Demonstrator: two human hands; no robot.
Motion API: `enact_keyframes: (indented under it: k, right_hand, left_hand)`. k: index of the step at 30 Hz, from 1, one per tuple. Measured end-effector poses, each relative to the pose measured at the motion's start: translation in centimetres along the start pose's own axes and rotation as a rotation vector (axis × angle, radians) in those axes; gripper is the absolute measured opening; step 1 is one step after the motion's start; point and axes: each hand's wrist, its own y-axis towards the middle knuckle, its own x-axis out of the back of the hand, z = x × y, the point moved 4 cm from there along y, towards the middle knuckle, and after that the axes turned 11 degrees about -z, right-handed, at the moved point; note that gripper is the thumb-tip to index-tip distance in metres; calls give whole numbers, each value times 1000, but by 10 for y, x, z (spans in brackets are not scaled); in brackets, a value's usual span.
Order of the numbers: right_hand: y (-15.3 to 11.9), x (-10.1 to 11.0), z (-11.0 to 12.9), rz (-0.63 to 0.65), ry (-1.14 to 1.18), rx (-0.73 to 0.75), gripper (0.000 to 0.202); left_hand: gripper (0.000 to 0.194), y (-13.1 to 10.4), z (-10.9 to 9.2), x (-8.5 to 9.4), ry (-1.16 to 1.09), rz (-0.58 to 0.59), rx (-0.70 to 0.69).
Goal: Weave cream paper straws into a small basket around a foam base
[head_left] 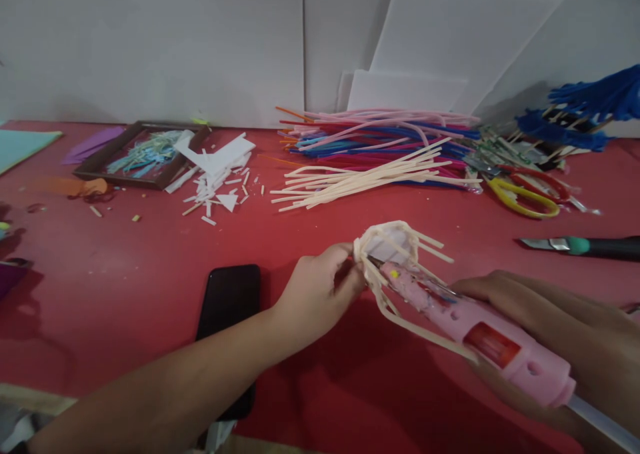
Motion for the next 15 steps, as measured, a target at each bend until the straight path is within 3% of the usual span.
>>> enact_keyframes:
  k: [7,15]
  right_hand:
    - [1,1,1,-16,20,-4,14]
    - [5,2,10,-51,10,-131,11]
  left_hand:
    - [17,0,0,-1,26,15,-13]
    - [19,-1,-1,0,27,44,-13]
